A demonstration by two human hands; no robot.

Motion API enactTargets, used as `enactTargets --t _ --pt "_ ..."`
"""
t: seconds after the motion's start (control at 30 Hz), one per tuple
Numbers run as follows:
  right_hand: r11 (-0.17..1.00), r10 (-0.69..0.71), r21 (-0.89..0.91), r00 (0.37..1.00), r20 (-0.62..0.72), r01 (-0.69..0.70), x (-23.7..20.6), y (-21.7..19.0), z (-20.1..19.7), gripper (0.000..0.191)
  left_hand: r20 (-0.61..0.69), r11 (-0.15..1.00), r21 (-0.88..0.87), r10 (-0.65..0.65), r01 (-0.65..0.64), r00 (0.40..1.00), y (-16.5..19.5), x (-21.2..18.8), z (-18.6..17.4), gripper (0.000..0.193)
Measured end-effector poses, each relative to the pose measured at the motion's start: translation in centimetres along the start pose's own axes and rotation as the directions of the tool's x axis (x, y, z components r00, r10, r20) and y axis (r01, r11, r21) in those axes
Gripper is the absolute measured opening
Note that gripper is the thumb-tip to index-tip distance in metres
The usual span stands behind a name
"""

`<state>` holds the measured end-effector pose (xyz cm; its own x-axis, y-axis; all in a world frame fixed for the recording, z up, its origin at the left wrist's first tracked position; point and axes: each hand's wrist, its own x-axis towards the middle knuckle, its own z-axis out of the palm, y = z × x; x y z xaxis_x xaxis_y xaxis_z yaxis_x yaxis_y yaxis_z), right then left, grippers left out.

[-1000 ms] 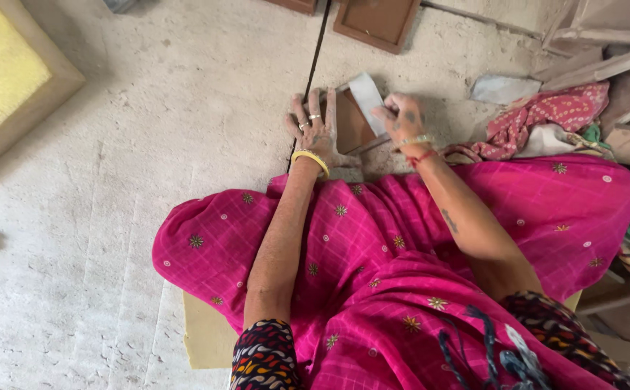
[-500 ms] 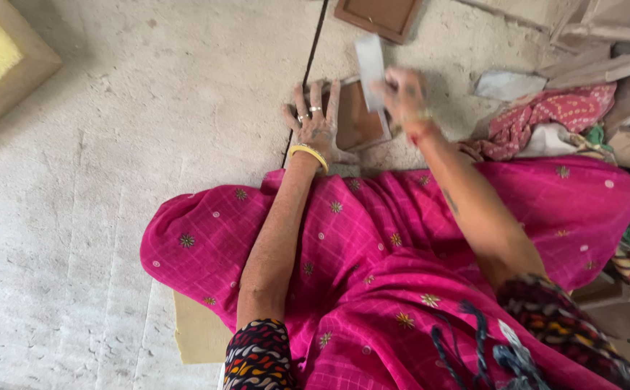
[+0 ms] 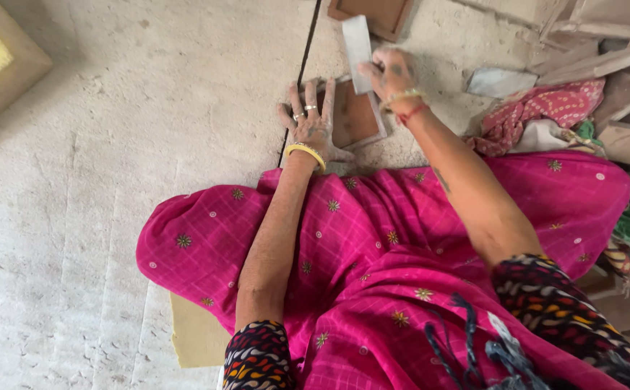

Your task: The person sits cross-legged on the floor and sands small square wooden frames using a sanding block. They hold each frame with one hand and rub the edges and surfaces with the other, then place the finished pieces aside.

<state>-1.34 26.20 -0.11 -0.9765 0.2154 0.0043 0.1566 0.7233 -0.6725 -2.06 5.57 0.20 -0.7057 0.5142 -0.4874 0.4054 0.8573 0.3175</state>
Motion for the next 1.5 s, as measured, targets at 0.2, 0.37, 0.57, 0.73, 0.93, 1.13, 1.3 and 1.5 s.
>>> enactTargets --t 0.2,0.37,0.57,0.73,0.93,1.13,1.3,1.5 --pt "0.942 -0.322 0.070 0.943 -0.091 0.328 -0.8 0.7 -0.6 0.038 -0.023 0.999 -0.030 -0.018 0.017 1.000 0.4 -0.8 -0.8 0.163" --pt "0.998 0.040 -0.056 0.975 0.219 -0.028 -8.8 4.5 -2.5 0.046 -0.030 1.000 -0.023 -0.010 0.009 0.999 0.4 -1.2 -0.9 0.163" --pt "0.998 -0.064 0.036 0.990 0.123 0.060 -13.7 5.1 -2.9 0.038 0.012 1.000 0.017 0.014 -0.014 1.000 0.0 -1.4 -0.6 0.166" --pt "0.991 0.103 0.083 0.995 0.010 -0.104 -11.0 3.0 -0.3 0.029 -0.023 1.000 0.000 0.023 -0.023 0.999 -0.2 -0.8 -0.2 0.167" --pt "0.994 -0.029 0.100 0.990 -0.137 0.043 -3.2 1.2 1.7 0.036 -0.046 0.998 -0.024 0.049 -0.050 0.998 -0.6 0.4 0.3 0.166" --pt "0.963 0.079 0.261 0.996 -0.048 -0.064 0.8 -0.1 0.3 0.025 -0.153 0.997 -0.034 0.065 -0.071 0.986 -0.7 0.1 0.9 0.163" --pt "0.986 0.091 0.136 0.996 0.019 -0.093 0.1 -1.5 -0.7 0.029 -0.099 0.998 -0.038 0.037 -0.041 0.994 -0.6 0.4 1.3 0.162" --pt "0.986 0.056 0.163 0.979 -0.195 -0.024 2.1 -1.9 0.6 0.036 -0.056 0.999 -0.037 0.024 -0.026 0.998 -0.3 0.6 0.2 0.163"
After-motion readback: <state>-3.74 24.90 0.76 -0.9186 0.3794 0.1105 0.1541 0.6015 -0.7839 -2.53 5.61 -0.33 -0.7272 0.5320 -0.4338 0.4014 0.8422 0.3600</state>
